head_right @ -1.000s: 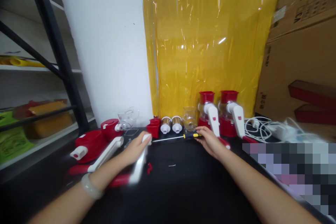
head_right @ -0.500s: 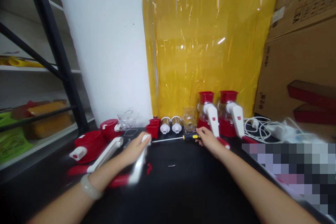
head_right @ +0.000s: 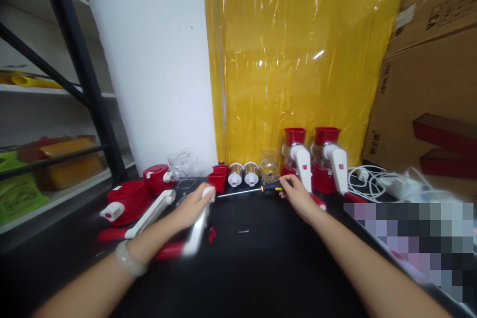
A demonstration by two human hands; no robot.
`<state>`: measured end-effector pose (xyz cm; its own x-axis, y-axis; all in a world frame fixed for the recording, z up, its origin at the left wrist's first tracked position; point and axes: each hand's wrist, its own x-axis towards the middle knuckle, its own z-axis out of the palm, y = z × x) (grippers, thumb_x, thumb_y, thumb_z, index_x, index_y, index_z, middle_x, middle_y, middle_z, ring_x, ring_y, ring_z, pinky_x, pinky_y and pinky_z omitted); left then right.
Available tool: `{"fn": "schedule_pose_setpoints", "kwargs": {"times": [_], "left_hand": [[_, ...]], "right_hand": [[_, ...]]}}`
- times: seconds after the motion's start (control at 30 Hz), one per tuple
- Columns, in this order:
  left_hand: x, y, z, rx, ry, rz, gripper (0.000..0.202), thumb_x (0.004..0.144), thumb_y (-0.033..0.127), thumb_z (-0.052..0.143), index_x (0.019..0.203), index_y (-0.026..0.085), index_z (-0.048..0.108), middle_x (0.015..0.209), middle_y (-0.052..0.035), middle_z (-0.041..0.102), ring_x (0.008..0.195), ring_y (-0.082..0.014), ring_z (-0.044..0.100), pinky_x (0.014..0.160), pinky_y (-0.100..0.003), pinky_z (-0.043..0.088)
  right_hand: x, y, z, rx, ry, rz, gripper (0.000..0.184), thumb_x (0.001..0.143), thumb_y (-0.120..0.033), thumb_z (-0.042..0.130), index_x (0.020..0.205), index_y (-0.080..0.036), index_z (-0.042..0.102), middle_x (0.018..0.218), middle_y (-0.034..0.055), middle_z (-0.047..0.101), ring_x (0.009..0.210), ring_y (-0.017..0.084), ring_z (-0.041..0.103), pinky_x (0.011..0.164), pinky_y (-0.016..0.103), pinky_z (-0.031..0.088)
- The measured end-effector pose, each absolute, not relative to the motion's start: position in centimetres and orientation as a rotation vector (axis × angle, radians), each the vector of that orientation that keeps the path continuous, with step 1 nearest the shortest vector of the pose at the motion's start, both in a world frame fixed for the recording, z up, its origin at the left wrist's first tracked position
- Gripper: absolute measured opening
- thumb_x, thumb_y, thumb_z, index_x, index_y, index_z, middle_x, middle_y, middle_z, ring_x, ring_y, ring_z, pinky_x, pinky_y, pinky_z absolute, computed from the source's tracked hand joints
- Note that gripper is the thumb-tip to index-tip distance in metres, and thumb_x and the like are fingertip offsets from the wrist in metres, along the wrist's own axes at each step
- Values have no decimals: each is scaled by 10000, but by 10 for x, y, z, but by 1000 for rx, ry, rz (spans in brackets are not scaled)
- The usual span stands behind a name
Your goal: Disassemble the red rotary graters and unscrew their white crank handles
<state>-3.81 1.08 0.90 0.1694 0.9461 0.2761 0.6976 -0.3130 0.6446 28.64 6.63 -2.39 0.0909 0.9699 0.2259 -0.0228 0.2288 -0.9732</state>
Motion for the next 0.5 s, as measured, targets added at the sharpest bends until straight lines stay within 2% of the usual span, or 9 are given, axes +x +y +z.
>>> {"fn": "schedule_pose_setpoints", "kwargs": {"times": [0.2,0.37,0.5], "left_hand": [[-39,13,8,2062,1576,906,360,932,550,316,909,233,486,728,-4,629,738,-232,635,744,-330,443],[-37,11,10,2076,1585,904,356,932,544,322,898,229,485,815,-21,646,817,-239,646,770,-337,453],[-36,10,11,2084,1599,912,360,932,541,321,908,228,496,874,-29,662,846,-239,646,791,-345,450]], "right_hand": [[288,64,-19,-1029,-1159,1023,266,670,-416,719,796,-241,562,757,18,602,604,150,567,558,305,501],[288,62,-17,-948,-1113,1068,177,627,-300,697,759,-220,611,743,14,617,636,150,582,566,287,507],[288,64,-19,-974,-1124,1071,118,632,-265,655,735,-209,637,743,33,644,660,171,604,590,303,525]]}}
